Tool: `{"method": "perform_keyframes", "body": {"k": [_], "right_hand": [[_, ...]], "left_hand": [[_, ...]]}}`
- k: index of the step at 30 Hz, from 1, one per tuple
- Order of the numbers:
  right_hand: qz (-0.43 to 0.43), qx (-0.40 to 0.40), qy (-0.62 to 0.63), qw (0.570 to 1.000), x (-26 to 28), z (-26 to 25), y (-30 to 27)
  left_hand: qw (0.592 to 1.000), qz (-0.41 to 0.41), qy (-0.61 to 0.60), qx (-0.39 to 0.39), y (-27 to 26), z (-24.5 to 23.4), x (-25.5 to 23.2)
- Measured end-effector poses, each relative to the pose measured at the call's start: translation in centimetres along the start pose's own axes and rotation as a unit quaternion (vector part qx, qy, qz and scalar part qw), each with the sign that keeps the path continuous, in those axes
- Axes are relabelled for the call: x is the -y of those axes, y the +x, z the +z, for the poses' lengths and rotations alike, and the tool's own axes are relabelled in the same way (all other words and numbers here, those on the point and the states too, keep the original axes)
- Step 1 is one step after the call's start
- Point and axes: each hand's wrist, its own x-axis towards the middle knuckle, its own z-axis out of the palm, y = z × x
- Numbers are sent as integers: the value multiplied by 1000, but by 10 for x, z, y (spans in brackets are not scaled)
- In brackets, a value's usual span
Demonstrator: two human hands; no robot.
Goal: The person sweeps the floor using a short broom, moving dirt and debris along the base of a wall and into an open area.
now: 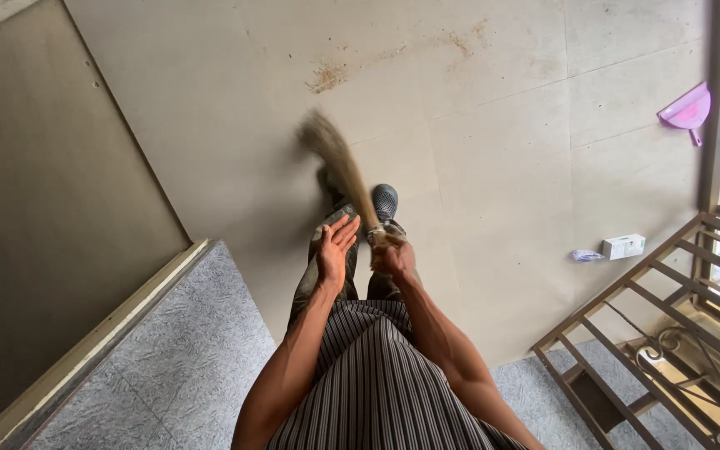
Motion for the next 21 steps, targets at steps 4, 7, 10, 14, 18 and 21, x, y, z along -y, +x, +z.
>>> {"method": "perform_keyframes", "body": {"k": [4,7,10,14,18,21], "right_hand": [[-85,-63,136,985,-35,-45,65],[-19,-123,351,928,-24,-68,93],[-94,-163,185,965,-19,-79,84],[-55,29,191,980,-20,-60,52],[21,137,105,985,1,-20,11],[38,150,-58,986,3,10,-2]], "left_hand": [[1000,2,1,1,-2,-3,-11],[1000,-3,3,0,-5,-7,-10],[1000,-7,5,-7,-1,-9,-6],[1000,-6,5,-10,5,-9,6],[1000,0,-1,-15,10,-9,6],[1000,-12,-3,-8,5,-13,-4]]}}
